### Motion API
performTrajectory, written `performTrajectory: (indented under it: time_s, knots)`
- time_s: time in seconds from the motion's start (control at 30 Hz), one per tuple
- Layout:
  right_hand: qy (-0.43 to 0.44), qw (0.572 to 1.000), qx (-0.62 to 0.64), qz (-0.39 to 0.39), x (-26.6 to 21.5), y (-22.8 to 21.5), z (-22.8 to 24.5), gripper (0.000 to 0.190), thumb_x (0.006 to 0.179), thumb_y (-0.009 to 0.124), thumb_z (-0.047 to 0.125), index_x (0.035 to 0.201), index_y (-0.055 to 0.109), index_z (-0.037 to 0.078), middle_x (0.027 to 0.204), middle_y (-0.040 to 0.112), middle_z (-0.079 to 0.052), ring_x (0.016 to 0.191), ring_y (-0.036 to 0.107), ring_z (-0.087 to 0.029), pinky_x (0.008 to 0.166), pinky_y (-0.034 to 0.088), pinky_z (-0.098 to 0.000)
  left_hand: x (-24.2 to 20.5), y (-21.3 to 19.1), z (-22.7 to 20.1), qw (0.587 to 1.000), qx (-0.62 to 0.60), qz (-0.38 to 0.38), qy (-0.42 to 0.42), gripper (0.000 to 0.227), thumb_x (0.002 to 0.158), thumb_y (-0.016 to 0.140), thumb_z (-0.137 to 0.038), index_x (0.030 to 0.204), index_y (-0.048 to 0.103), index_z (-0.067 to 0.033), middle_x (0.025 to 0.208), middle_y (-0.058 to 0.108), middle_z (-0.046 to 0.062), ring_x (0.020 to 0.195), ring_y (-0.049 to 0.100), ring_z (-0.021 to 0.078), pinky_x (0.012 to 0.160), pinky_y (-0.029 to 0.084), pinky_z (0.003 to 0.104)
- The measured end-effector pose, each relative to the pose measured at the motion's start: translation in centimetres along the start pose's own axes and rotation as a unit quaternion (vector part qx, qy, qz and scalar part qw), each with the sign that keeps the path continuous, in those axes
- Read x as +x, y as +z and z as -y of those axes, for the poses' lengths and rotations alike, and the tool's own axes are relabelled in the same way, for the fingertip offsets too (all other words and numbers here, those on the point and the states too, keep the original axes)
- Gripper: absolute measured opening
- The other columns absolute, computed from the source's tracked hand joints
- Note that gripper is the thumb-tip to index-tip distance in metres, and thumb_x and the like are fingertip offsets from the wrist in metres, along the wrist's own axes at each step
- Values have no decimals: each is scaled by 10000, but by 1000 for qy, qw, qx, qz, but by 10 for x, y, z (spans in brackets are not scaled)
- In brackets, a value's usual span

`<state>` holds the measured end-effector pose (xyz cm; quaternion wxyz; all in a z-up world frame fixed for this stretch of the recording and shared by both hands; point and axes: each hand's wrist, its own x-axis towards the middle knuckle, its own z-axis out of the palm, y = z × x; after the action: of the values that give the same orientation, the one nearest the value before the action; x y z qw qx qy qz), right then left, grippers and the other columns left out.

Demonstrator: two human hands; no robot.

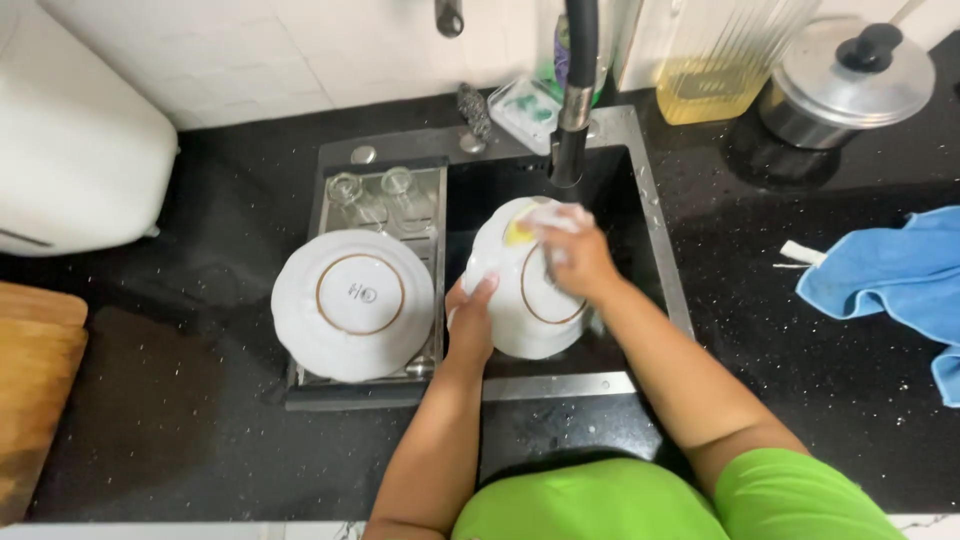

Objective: Washing and rinsing plates, bowls, and cutlery in a kitchen sink.

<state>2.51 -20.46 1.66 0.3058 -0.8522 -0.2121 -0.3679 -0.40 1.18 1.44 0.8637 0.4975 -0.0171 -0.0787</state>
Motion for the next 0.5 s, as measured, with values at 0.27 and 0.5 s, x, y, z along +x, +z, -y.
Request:
performTrajectory:
  time_s: [0.27,0.5]
  knots:
    - [239,966,-86,54,-30,-25,36,515,762,570,-53,1261,643,51,1219,635,-243,1152,564,-481,972,485,-515,20,-9,1,977,-192,-90,-11,475,922,641,-137,1335,558,84,1256,675,210,1111,686,317,980,549,454]
    - [243,962,-107,66,-44,-28,29,583,731,568,-70,1309,605,-7,1185,623,-308,1120,559,-507,929,503,-547,14,-9,-9,963,-264,-60,-3,484,956,625,-143,1364,515,93,1292,641,224,1148,662,342,1009,538,475]
